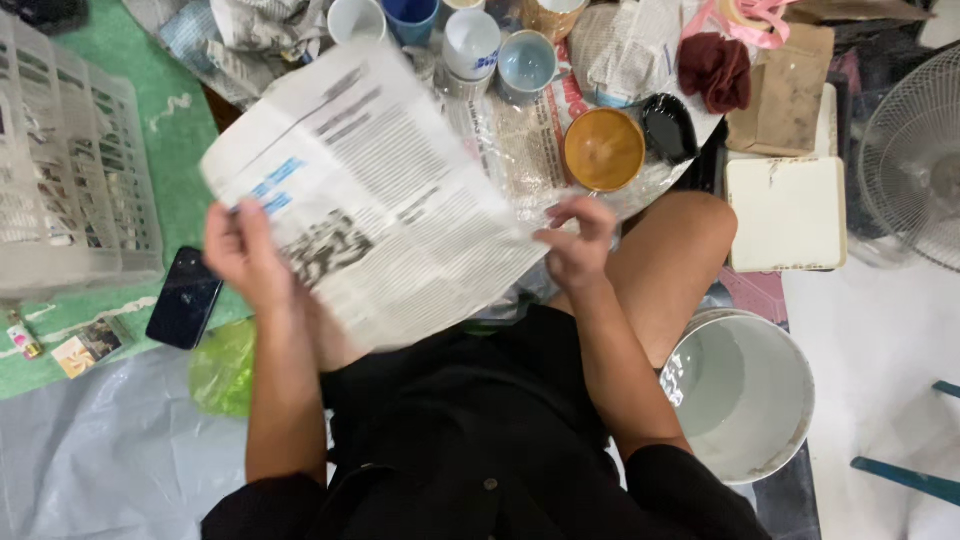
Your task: The person sits on the floor and wraps various ceramic items, including cups and bowls, in sheets of newspaper. They fold the paper around each item individually and place the wrapped bundles into a white plastic crate.
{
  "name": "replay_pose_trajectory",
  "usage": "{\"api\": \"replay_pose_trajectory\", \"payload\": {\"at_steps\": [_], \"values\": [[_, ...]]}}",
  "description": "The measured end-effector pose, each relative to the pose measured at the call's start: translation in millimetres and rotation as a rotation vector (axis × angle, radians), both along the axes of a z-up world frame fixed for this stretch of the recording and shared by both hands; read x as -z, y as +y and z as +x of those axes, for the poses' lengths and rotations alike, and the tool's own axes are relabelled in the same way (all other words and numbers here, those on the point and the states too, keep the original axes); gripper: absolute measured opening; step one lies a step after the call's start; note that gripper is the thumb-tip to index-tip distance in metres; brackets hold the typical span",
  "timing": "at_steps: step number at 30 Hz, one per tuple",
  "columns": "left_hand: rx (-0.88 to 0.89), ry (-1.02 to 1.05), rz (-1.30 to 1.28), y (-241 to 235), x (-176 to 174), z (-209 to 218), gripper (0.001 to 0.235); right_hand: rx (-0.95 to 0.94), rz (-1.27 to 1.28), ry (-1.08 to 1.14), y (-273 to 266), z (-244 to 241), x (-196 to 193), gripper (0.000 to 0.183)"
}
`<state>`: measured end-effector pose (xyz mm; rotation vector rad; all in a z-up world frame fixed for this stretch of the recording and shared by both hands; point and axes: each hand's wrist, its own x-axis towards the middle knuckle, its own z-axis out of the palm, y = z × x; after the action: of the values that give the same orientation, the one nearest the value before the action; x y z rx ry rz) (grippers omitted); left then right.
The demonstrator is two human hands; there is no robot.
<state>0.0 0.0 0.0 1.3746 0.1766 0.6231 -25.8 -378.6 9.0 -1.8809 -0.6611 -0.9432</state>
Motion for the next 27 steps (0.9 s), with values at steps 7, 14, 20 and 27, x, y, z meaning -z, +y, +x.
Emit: {"api": "replay_pose_trajectory", "payload": {"at_steps": [7,14,20,27], "values": [[-0.142,0.476,0.444,81.4,-30.6,-88.4,0.024,-0.436,-0.39,0.158,64.1,-13.3,6.2,0.024],[-0.421,0.293,1.468,59.1,-26.0,-120.3,0.126,-0.503,-0.487,0.224,92.9,-3.2,9.9,0.036],[0.409,0.141,1.553,35.0,-35.1,-116.8,0.075,-0.188,-0.376,0.266,81.3,6.2,18.8,0.029],[0.644,0.211,1.509,-11.2,-68.1,-93.0,0.08,0.085,-0.215,0.52,44.9,17.5,20.6,0.052]]}}
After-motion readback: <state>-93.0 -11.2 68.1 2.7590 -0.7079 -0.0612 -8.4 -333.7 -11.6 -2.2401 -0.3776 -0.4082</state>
